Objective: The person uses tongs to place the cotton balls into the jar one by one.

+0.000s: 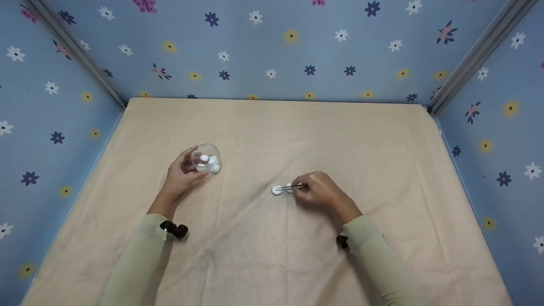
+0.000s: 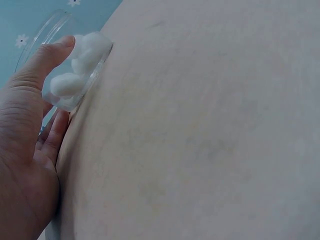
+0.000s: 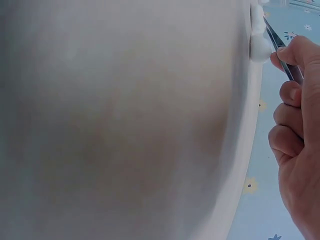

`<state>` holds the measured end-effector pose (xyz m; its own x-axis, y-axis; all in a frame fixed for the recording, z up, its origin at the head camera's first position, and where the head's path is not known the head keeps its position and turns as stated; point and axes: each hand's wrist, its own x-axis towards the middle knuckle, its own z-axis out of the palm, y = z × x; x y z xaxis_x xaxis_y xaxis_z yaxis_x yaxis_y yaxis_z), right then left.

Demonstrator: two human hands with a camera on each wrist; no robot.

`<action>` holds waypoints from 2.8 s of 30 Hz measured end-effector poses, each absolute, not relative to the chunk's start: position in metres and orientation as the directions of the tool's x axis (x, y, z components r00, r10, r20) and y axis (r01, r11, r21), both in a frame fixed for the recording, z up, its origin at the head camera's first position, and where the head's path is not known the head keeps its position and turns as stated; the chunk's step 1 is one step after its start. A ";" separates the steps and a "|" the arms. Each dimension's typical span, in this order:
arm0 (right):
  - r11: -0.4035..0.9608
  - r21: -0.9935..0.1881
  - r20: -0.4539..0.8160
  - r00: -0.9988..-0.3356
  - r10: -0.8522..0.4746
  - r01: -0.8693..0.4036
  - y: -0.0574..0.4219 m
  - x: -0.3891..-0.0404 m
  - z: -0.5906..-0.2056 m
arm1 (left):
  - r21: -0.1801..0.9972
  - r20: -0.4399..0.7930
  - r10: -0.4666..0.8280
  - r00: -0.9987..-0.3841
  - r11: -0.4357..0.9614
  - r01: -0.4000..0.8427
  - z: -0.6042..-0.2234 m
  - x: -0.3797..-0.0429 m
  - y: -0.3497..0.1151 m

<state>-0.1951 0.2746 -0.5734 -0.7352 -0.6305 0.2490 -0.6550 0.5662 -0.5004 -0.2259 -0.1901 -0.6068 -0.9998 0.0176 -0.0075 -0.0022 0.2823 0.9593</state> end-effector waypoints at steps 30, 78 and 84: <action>0.561 -0.540 0.297 -0.766 -0.570 -0.627 0.280 -0.197 -0.569 | 0.953 -0.020 0.003 -1.000 0.301 -0.019 -0.606 -0.225 -0.190; 0.581 -0.548 0.358 -0.797 -0.486 -0.601 0.260 -0.226 -0.542 | 0.947 -0.028 0.010 -1.000 0.321 -0.024 -0.604 -0.226 -0.190; 0.581 -0.522 0.369 -0.780 -0.506 -0.624 0.255 -0.232 -0.539 | 0.950 -0.051 0.012 -0.999 0.310 -0.045 -0.605 -0.224 -0.190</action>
<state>-0.2317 0.2553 -0.5393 -0.7796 -0.5064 0.3685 -0.6243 0.5814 -0.5217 -0.2245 -0.1900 -0.6049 -0.9986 0.0125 -0.0514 -0.0450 0.3105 0.9495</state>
